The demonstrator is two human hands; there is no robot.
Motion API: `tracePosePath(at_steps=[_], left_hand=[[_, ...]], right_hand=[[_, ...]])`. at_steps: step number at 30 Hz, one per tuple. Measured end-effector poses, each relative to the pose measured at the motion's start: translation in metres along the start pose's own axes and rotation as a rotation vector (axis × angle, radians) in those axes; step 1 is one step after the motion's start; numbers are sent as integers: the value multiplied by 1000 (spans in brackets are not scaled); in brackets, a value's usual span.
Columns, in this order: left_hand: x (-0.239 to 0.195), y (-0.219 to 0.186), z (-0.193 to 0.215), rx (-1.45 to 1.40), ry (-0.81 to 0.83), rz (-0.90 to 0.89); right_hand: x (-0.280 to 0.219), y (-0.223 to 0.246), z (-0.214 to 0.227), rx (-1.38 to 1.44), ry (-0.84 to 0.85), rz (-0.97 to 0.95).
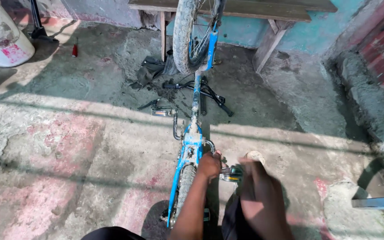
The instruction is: The person uses a wrench to loosen and remove the pedals and chainring from the bicycle's crankset. After detaching the components, the person wipes the crankset area with a cloth.
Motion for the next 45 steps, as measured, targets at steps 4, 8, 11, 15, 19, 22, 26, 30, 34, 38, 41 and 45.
tracePosePath(at_steps=[4,8,11,15,19,22,26,30,34,38,41,45], left_hand=[[-90,-116,39,417,78,-49],[-46,-67,22,351,25,-53],[-33,-54,18,241,-3,-34],[-12,-25,8,315,-60,-38],[-33,-45,19,0,106,126],[-11,-28,18,448,18,-139],[0,-24,14,258,-19,-224],[-10,-35,17,293,-43,-217],[-23,-53,24,62,36,-87],[-29,-58,29,116,44,-34],[-35,-58,28,219,42,-65],[-29,-55,24,318,89,-126]], right_hand=[[2,34,-66,-1188,286,971],[-1,-3,-41,-603,332,894],[-18,-6,-32,-470,476,1119],[-36,16,-37,-637,832,1729],[74,-6,-55,-638,757,1115],[153,-17,-88,-882,456,898],[348,-231,51,-878,804,-18],[106,-138,20,-1000,372,-406],[76,-166,83,-824,371,-288],[127,-162,129,-673,376,218],[30,-25,9,-913,257,494],[28,46,-90,-1248,78,1144]])
Point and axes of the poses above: each hand's wrist, its own x-axis towards the middle knuckle, its own z-axis out of the back of the hand, y = z × x, the point moved 2 cm from there along x, towards the middle knuckle, and after that the axes turned 14 degrees about -y, right-handed, at the moved point
